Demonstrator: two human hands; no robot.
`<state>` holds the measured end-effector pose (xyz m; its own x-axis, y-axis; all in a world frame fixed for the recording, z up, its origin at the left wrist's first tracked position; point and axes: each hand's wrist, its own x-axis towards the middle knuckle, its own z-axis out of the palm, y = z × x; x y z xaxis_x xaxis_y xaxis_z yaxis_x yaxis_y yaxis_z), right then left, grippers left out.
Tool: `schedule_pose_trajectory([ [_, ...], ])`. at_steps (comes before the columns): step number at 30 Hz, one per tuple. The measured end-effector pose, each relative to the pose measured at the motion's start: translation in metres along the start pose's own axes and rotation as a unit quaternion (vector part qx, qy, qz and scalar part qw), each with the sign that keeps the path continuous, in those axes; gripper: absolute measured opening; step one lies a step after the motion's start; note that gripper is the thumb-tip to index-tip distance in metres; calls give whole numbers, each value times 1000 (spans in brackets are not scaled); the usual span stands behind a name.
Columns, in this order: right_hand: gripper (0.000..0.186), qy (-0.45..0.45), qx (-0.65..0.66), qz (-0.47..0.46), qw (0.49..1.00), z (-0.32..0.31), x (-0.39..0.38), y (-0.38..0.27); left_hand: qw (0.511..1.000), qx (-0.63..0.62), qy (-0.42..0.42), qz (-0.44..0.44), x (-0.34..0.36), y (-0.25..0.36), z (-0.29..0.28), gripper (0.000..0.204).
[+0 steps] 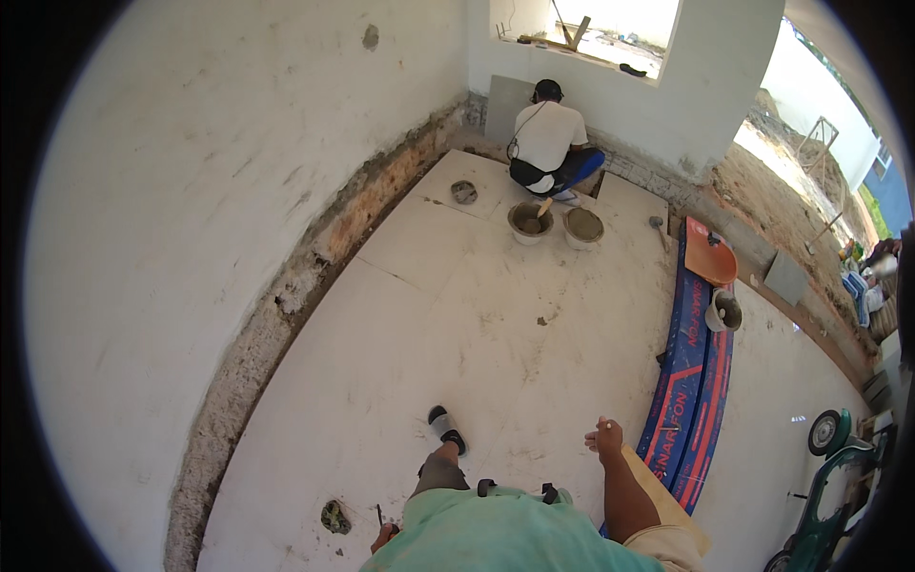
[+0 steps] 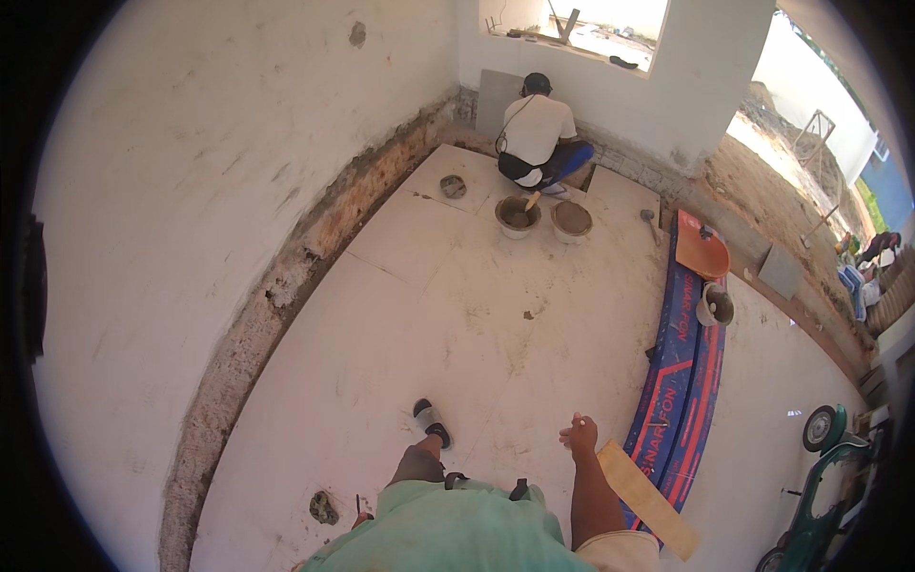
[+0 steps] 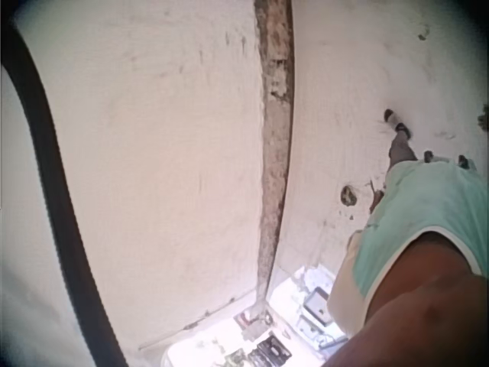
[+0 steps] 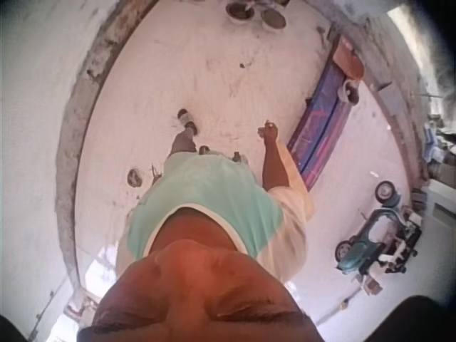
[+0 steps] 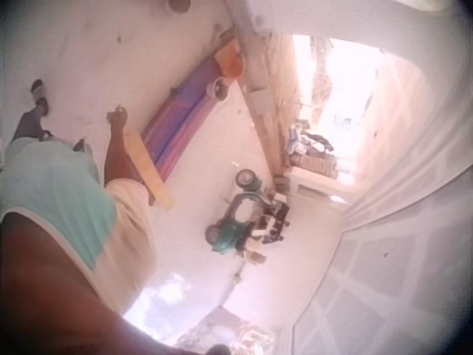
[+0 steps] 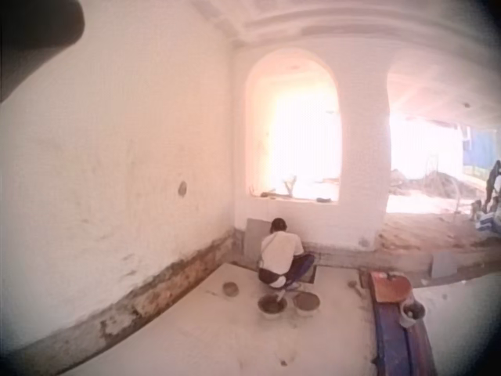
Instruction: The person measures a tile on the floor and then uses a tape measure and a pencil to mark lines on a larger ceramic tile.
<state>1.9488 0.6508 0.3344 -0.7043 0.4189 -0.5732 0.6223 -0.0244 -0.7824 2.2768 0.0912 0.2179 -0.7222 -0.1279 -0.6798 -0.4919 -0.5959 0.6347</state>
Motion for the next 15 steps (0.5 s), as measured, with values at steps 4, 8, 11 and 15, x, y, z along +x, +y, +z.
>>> schedule_pose_trajectory([
  [4,33,5,-53,18,998,74,20,-67,981,55,178,-53,58,68,25,41],
  [8,32,24,-78,82,993,115,33,-96,965,89,239,-63,105,194,96,42],
  [11,31,9,-116,99,988,143,46,-115,965,46,247,-80,167,303,142,43],
  [15,30,37,-118,154,980,172,77,-140,976,59,207,-35,281,407,193,50],
])
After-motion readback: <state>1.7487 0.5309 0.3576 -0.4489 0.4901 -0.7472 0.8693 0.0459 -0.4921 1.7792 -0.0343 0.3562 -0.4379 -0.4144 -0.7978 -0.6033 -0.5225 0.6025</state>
